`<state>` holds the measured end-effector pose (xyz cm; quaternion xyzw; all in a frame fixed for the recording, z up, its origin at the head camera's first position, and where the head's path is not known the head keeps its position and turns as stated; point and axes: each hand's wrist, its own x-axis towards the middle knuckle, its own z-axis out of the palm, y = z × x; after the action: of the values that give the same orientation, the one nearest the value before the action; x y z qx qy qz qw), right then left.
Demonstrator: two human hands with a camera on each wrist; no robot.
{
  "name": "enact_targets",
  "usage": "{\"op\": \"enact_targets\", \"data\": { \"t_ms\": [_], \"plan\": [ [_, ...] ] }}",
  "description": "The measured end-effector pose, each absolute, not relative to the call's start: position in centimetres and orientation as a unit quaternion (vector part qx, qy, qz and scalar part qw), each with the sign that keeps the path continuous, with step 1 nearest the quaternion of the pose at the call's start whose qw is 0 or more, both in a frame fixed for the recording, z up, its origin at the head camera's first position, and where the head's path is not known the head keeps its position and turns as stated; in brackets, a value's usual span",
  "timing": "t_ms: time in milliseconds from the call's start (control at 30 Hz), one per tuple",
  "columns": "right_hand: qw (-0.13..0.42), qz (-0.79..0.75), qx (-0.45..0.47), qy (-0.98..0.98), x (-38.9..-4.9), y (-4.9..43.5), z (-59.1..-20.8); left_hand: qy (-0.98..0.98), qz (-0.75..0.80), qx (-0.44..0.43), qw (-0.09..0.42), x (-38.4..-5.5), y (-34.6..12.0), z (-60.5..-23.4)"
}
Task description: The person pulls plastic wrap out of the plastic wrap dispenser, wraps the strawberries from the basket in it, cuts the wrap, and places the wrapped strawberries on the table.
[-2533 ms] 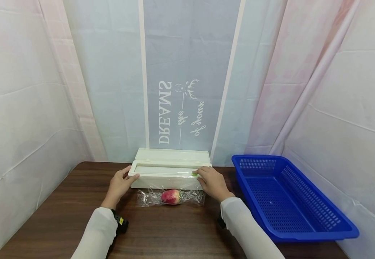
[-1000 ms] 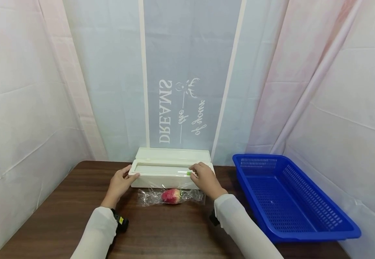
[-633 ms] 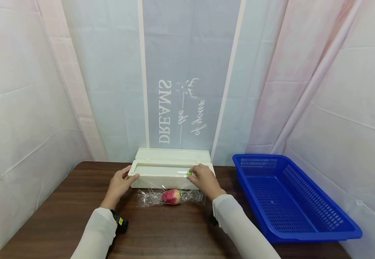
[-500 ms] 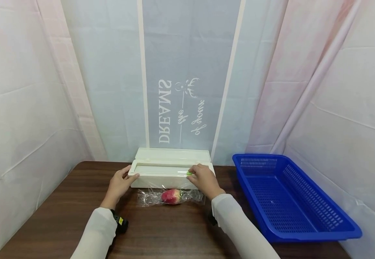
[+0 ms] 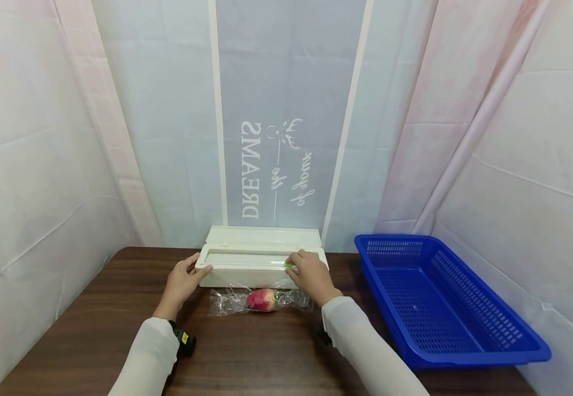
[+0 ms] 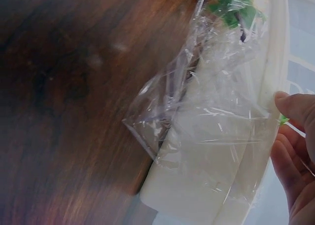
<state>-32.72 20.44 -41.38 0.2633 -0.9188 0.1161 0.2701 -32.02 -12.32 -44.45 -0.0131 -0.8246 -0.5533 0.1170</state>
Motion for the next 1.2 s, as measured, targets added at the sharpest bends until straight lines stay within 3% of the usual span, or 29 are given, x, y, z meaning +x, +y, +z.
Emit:
{"op": "enact_targets", "data": {
  "t_ms": [367, 1200],
  "plan": [
    [0.314, 0.089, 0.302, -0.896, -32.76, 20.45, -41.89, -0.823, -0.555, -0.016, 0.120, -31.98, -12.33, -44.57],
    [0.295, 0.027, 0.328, -0.897, -33.16, 20.21, -42.11, -0.821, -0.555, -0.018, 0.132, -32.06, -12.27, -44.59]
  ]
}}
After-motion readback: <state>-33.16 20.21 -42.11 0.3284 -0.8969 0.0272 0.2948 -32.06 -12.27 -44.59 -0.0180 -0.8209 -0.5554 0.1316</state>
